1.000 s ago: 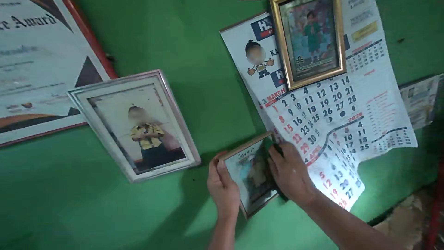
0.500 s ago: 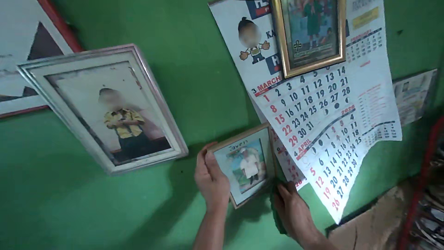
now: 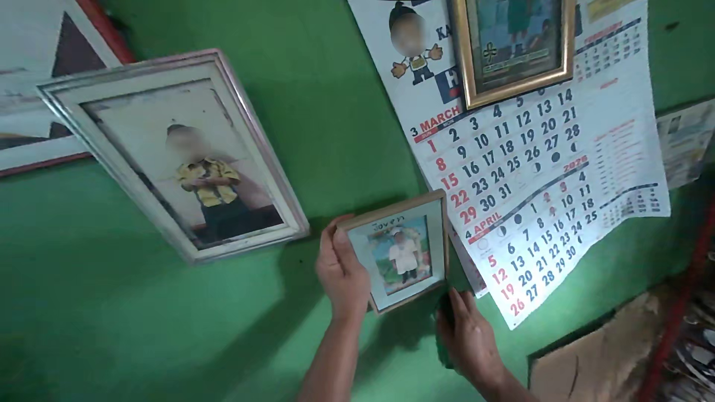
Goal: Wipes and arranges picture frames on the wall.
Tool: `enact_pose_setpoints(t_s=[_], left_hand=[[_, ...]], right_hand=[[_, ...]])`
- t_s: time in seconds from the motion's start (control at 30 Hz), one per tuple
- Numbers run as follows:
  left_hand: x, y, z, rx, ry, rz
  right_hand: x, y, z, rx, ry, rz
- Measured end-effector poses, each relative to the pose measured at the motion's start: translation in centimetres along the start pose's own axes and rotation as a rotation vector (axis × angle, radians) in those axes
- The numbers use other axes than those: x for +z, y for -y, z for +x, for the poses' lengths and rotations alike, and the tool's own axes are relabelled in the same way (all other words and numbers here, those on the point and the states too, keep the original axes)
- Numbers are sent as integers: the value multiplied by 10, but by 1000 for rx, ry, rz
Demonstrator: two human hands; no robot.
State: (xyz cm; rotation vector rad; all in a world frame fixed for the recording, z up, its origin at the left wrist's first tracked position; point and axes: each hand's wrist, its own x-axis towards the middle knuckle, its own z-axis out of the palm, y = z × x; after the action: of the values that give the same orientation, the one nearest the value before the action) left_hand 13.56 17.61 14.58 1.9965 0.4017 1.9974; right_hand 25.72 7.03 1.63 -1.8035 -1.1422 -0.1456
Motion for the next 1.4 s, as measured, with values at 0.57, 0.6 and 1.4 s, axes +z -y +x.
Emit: enact_pose_setpoints(t_s=[0.57,0.6,1.4], left_hand=[[0,-3,-1,-1,-7,-44],[1,-3,-1,7,-16,-56],[-59,-5,-126,-336,-224,-222]], right_hand=[[24,48,-2,-334,198,-10],[27,53,-2,-332,223,-1],[-13,-7,-36,-43,570,930]])
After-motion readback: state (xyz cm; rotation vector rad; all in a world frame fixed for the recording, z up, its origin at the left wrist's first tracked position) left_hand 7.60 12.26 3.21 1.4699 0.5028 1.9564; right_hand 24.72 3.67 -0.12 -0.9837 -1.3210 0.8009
